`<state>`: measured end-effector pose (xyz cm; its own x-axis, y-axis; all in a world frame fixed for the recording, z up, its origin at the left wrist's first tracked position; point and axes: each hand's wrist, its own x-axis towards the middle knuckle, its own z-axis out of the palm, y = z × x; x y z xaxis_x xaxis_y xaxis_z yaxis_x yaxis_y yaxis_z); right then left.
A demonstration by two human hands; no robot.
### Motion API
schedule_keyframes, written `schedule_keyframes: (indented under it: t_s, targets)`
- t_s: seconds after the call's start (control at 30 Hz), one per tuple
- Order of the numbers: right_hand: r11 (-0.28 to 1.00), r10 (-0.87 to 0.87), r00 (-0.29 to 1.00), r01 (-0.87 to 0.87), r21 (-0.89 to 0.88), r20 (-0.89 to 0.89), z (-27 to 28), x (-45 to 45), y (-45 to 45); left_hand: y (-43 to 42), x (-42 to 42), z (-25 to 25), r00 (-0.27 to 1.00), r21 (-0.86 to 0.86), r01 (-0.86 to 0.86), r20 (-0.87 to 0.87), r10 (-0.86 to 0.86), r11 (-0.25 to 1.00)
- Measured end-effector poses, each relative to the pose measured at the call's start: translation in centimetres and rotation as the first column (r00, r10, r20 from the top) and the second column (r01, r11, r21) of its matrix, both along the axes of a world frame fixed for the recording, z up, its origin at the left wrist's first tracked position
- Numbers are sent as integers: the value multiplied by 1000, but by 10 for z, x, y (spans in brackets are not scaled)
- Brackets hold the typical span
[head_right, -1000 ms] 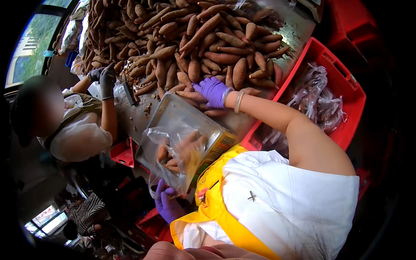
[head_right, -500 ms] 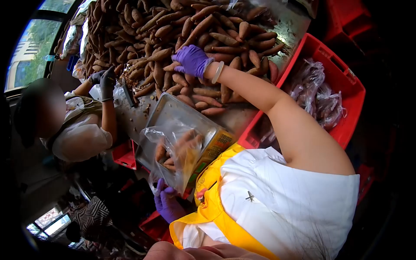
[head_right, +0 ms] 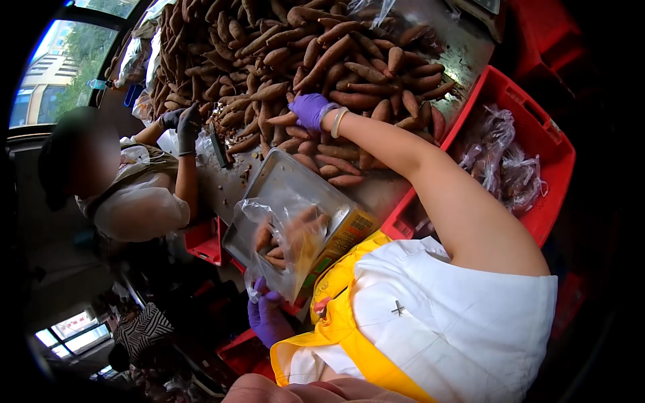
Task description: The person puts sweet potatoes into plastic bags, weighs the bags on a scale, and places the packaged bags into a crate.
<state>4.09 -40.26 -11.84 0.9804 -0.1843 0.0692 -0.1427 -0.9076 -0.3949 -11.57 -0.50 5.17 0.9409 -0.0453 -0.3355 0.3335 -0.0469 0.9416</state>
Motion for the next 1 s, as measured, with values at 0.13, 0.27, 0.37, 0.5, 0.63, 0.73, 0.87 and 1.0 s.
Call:
schedule_keyframes:
  t_s: [0.13,0.27,0.37,0.5,0.63,0.73,0.87,1.0]
  targets:
    - [506,-65,997,62,860,-33,-5,-6,-4,6,1,0,1000,47,-21,23,20,999]
    - [-617,148,983,8,787,106,23,-29,20,7,7,3,1000,18,11,24,-12,1000]
    - [-707,259,949,59,705,180,61,-47,55,0,12,15,1000,41,-10,18,9,999]
    - [-637,358,818,-138,758,450,124,-65,130,-1,28,21,1000,-137,9,25,-6,991]
    - [-135,627,728,-249,959,277,122,-67,197,13,42,16,992,-305,56,127,-17,951]
    - [454,663,749,-414,789,11,136,-75,201,27,49,19,980,-297,42,198,18,954]
    - [886,418,892,-358,296,-174,79,-80,197,40,52,16,962,-292,82,274,1,953]
    - [920,374,926,-362,148,-60,63,-89,179,38,48,8,955,-193,173,272,-117,966]
